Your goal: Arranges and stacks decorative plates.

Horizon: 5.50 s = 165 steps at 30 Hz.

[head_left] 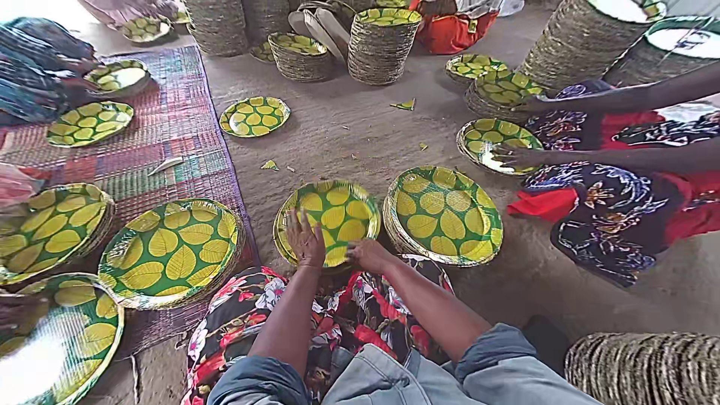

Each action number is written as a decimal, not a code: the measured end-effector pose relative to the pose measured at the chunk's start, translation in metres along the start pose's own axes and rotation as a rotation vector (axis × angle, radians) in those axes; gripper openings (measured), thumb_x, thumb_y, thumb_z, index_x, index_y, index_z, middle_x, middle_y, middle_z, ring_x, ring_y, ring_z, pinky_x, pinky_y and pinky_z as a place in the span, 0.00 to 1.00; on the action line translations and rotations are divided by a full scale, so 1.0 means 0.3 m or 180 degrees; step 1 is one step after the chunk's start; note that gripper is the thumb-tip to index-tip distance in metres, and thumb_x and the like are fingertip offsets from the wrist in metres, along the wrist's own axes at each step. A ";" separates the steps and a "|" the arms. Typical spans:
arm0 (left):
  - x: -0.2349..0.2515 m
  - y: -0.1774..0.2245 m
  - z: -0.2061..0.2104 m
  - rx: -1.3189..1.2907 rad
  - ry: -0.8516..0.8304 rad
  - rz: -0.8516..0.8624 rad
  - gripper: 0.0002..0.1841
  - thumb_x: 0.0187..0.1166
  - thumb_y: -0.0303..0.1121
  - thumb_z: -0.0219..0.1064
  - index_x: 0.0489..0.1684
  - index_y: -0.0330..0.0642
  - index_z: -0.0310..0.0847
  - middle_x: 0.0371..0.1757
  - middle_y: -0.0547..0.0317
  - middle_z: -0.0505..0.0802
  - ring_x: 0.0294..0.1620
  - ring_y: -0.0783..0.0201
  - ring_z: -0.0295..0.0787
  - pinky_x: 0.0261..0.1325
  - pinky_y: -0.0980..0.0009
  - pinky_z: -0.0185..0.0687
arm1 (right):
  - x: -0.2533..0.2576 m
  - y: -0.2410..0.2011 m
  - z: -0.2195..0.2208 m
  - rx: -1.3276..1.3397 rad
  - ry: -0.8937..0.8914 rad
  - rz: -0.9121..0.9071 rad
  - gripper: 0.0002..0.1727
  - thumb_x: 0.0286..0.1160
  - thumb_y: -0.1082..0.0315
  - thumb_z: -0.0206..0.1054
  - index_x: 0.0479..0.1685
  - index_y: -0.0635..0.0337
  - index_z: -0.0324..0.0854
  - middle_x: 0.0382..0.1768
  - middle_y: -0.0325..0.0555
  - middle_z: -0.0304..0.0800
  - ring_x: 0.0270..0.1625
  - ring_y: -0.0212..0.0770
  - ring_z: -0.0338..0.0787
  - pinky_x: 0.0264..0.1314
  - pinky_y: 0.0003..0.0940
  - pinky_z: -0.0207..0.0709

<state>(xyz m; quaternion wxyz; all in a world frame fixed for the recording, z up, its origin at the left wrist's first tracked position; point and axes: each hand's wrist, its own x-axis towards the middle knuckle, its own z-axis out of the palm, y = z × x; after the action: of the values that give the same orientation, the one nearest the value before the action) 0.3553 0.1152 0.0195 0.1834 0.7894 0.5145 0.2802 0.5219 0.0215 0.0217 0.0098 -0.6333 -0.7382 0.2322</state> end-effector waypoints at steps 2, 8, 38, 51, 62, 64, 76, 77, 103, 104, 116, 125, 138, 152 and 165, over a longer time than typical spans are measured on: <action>-0.008 0.005 -0.009 0.0412 -0.1534 -0.0244 0.32 0.92 0.45 0.53 0.91 0.36 0.58 0.95 0.33 0.52 0.97 0.38 0.43 0.92 0.35 0.41 | 0.014 0.009 -0.001 0.0134 -0.0189 0.0310 0.30 0.94 0.47 0.48 0.69 0.62 0.85 0.73 0.60 0.85 0.81 0.59 0.78 0.89 0.62 0.54; -0.071 0.031 0.039 0.1099 -0.2942 -0.0478 0.44 0.86 0.48 0.61 0.95 0.34 0.42 0.96 0.33 0.43 0.97 0.34 0.36 0.85 0.24 0.45 | -0.053 0.083 -0.093 0.0289 0.1518 0.2670 0.36 0.85 0.59 0.65 0.88 0.70 0.62 0.86 0.69 0.65 0.90 0.66 0.62 0.87 0.71 0.52; -0.061 -0.013 0.083 0.1131 -0.2814 -0.0159 0.44 0.88 0.51 0.60 0.98 0.45 0.37 0.99 0.44 0.39 0.99 0.41 0.25 0.86 0.20 0.27 | -0.042 0.129 -0.107 0.0488 0.1146 0.3221 0.23 0.85 0.69 0.61 0.75 0.68 0.77 0.80 0.66 0.73 0.86 0.63 0.69 0.83 0.66 0.61; -0.001 -0.023 0.015 0.0176 -0.0251 -0.0016 0.36 0.91 0.45 0.51 0.93 0.30 0.49 0.94 0.27 0.49 0.96 0.31 0.36 0.91 0.30 0.35 | -0.092 0.120 -0.079 -0.0253 0.3123 0.2196 0.20 0.90 0.61 0.57 0.64 0.64 0.86 0.78 0.63 0.79 0.79 0.64 0.79 0.79 0.64 0.67; 0.021 -0.037 -0.049 0.0183 -0.0136 0.0009 0.31 0.93 0.44 0.48 0.90 0.32 0.59 0.93 0.28 0.55 0.95 0.31 0.44 0.91 0.31 0.38 | 0.038 0.013 0.038 -0.0279 0.0395 -0.0541 0.20 0.90 0.60 0.60 0.75 0.51 0.85 0.83 0.47 0.78 0.90 0.50 0.70 0.92 0.64 0.49; -0.003 -0.051 0.001 0.0478 -0.1674 -0.0109 0.36 0.91 0.45 0.56 0.94 0.37 0.51 0.95 0.32 0.50 0.96 0.33 0.40 0.89 0.27 0.38 | 0.019 0.015 0.027 -0.0201 0.1020 -0.0048 0.29 0.88 0.47 0.61 0.76 0.57 0.82 0.83 0.55 0.77 0.89 0.57 0.70 0.92 0.68 0.47; -0.013 0.002 0.022 0.0708 -0.2628 -0.0607 0.46 0.81 0.48 0.69 0.96 0.39 0.47 0.96 0.34 0.47 0.97 0.35 0.38 0.85 0.21 0.38 | -0.074 0.107 -0.096 0.0113 0.2388 0.2737 0.23 0.94 0.61 0.49 0.75 0.60 0.81 0.86 0.56 0.71 0.89 0.57 0.68 0.89 0.62 0.56; -0.003 -0.001 0.007 0.0404 -0.2330 -0.0713 0.39 0.85 0.47 0.64 0.94 0.40 0.54 0.95 0.34 0.51 0.97 0.36 0.40 0.86 0.23 0.36 | -0.070 0.106 -0.085 -0.0054 0.2781 0.2318 0.21 0.92 0.65 0.51 0.72 0.63 0.83 0.86 0.59 0.70 0.89 0.60 0.69 0.89 0.61 0.57; 0.071 -0.056 -0.257 -0.4125 0.2784 -0.3511 0.35 0.95 0.47 0.50 0.92 0.33 0.46 0.88 0.32 0.66 0.88 0.45 0.63 0.86 0.50 0.62 | -0.072 0.091 -0.083 0.1188 0.2721 0.1925 0.24 0.96 0.65 0.46 0.69 0.75 0.81 0.72 0.73 0.82 0.80 0.66 0.78 0.86 0.54 0.63; 0.076 -0.069 -0.268 -0.4244 0.2829 -0.3592 0.37 0.95 0.50 0.49 0.93 0.34 0.43 0.89 0.33 0.64 0.88 0.44 0.63 0.85 0.49 0.65 | -0.076 0.089 -0.095 0.1201 0.2689 0.2115 0.25 0.96 0.64 0.45 0.71 0.75 0.79 0.74 0.73 0.80 0.82 0.65 0.76 0.87 0.54 0.62; 0.014 0.017 -0.124 -0.3255 -0.0412 -0.2795 0.22 0.97 0.39 0.46 0.80 0.32 0.65 0.64 0.37 0.84 0.54 0.53 0.84 0.56 0.60 0.78 | -0.068 0.101 -0.113 0.0670 0.1187 0.3161 0.30 0.92 0.49 0.55 0.75 0.68 0.78 0.84 0.70 0.69 0.88 0.66 0.66 0.84 0.69 0.60; 0.030 -0.001 -0.030 -0.1473 -0.1542 -0.1537 0.22 0.96 0.41 0.48 0.74 0.35 0.77 0.66 0.37 0.89 0.64 0.46 0.88 0.71 0.49 0.76 | -0.065 0.124 -0.102 0.0558 0.1382 0.3263 0.24 0.94 0.57 0.49 0.75 0.58 0.80 0.78 0.61 0.78 0.84 0.60 0.74 0.83 0.64 0.62; -0.019 0.001 0.024 0.0609 -0.2124 0.0006 0.37 0.92 0.47 0.54 0.93 0.33 0.50 0.95 0.32 0.51 0.97 0.37 0.39 0.91 0.32 0.38 | -0.005 0.029 -0.022 0.0185 0.0682 0.0477 0.27 0.92 0.52 0.53 0.66 0.64 0.87 0.70 0.59 0.88 0.79 0.57 0.81 0.86 0.56 0.64; -0.056 0.000 0.070 0.1032 -0.3284 -0.0584 0.48 0.85 0.51 0.64 0.96 0.35 0.36 0.98 0.39 0.36 0.99 0.40 0.26 0.88 0.26 0.37 | -0.056 0.142 -0.120 0.0537 0.1529 0.3240 0.27 0.90 0.48 0.58 0.75 0.56 0.81 0.77 0.62 0.80 0.83 0.61 0.74 0.85 0.66 0.58; -0.035 -0.001 0.036 0.0695 -0.2347 -0.0239 0.38 0.91 0.47 0.56 0.95 0.36 0.45 0.97 0.35 0.44 0.98 0.38 0.32 0.90 0.28 0.35 | 0.027 0.021 -0.004 -0.0090 -0.0533 0.0549 0.23 0.86 0.62 0.58 0.74 0.63 0.81 0.80 0.59 0.78 0.85 0.58 0.73 0.89 0.66 0.50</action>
<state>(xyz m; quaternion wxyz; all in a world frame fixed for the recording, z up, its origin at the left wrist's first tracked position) 0.3586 0.1055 0.0083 0.2811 0.8327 0.4693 -0.0858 0.5264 0.0302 0.0181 -0.0809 -0.6730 -0.6824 0.2738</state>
